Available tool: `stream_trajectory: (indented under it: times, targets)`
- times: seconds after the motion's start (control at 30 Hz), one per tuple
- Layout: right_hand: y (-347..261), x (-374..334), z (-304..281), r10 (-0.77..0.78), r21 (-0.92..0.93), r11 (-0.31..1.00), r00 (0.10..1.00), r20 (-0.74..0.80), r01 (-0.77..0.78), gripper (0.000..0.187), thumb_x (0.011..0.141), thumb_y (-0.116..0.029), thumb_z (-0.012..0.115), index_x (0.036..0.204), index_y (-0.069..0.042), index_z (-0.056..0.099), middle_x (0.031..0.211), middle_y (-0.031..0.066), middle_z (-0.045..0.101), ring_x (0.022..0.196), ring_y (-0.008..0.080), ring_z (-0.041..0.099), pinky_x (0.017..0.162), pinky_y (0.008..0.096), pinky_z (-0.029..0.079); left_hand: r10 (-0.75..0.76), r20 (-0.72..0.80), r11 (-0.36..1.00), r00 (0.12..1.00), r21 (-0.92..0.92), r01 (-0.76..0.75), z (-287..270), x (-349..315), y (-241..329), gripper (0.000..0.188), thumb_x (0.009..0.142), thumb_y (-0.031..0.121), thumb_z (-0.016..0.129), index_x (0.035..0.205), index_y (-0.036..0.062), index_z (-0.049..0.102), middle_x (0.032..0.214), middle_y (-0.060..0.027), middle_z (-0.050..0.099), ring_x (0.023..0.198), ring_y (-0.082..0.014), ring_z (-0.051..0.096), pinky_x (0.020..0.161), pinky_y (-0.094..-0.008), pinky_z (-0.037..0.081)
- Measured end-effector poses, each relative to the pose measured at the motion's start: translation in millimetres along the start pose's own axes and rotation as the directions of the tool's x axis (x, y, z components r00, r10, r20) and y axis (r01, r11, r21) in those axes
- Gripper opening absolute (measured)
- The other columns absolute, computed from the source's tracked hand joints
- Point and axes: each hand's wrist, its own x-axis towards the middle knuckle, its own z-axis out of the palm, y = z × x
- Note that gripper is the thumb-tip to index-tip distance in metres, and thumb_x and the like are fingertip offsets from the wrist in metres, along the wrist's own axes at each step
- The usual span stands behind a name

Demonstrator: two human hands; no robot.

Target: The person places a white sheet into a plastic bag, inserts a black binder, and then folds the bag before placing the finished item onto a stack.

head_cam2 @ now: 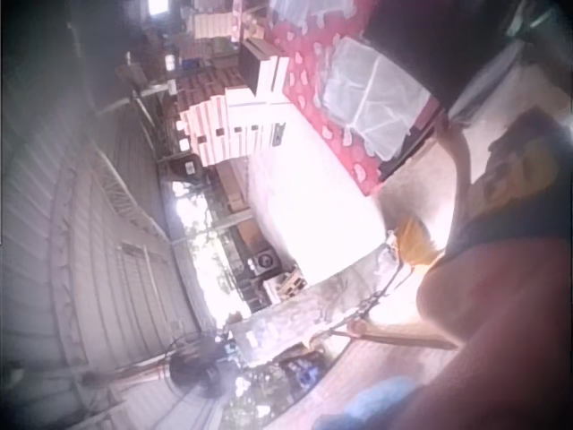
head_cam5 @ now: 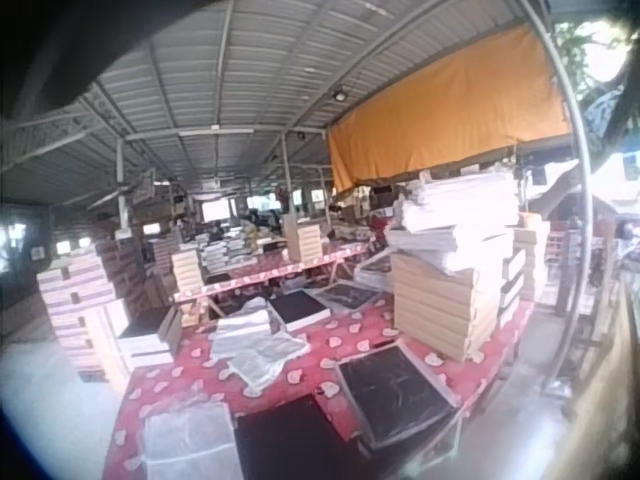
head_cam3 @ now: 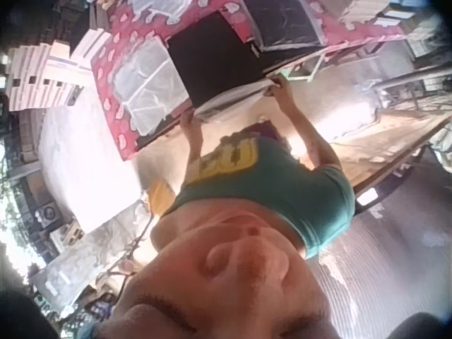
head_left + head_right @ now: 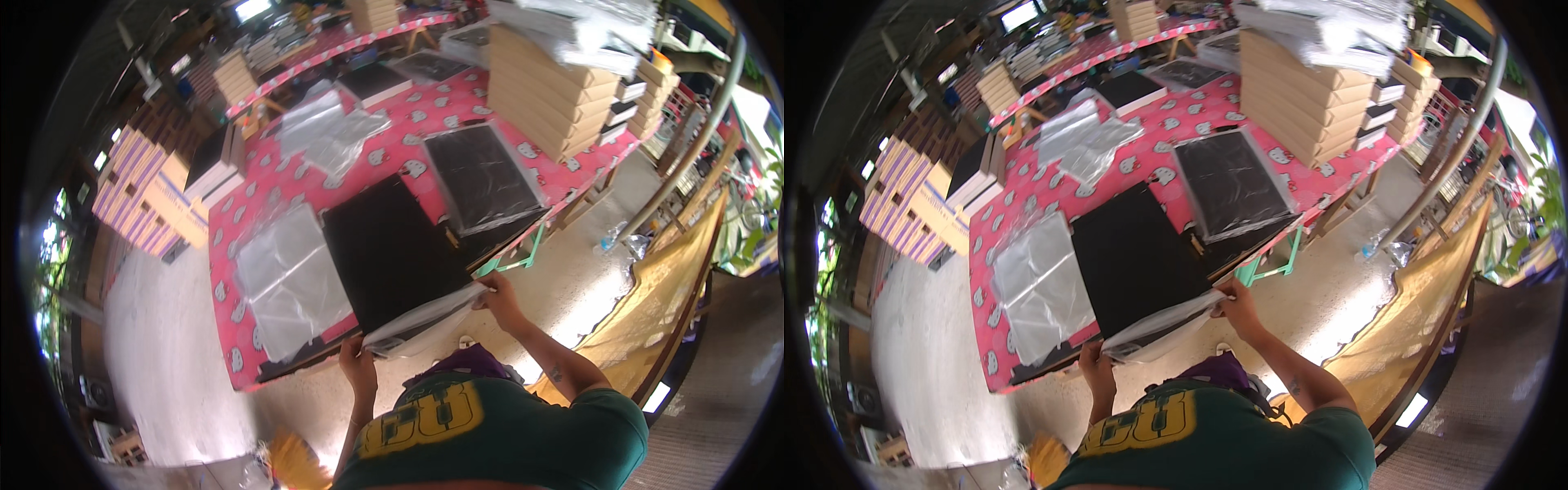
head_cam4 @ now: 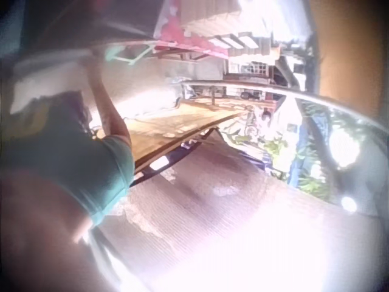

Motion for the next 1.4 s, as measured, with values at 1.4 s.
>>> stream_trajectory:
  times: [1.4]
  targets:
    - [-39, 202, 48, 0.155, 0.516, 0.713, 0.825, 0.544, -0.475, 0.014, 0.091, -0.017, 0.059, 0.103, -0.010, 0.057, 0.100, 0.0044, 0.064, 0.097, 0.0239, 0.061, 0.092, 0.0444, 0.048, -0.491, 0.189, 0.351, 0.850, -0.851, 0.391, 24, 195, -1, 0.033, 0.097, 0.027, 0.050, 0.124, 0.0096, 0.051, 0.116, -0.0088, 0.061, 0.102, -0.0198, 0.059, 0.095, -0.0388, 0.045]
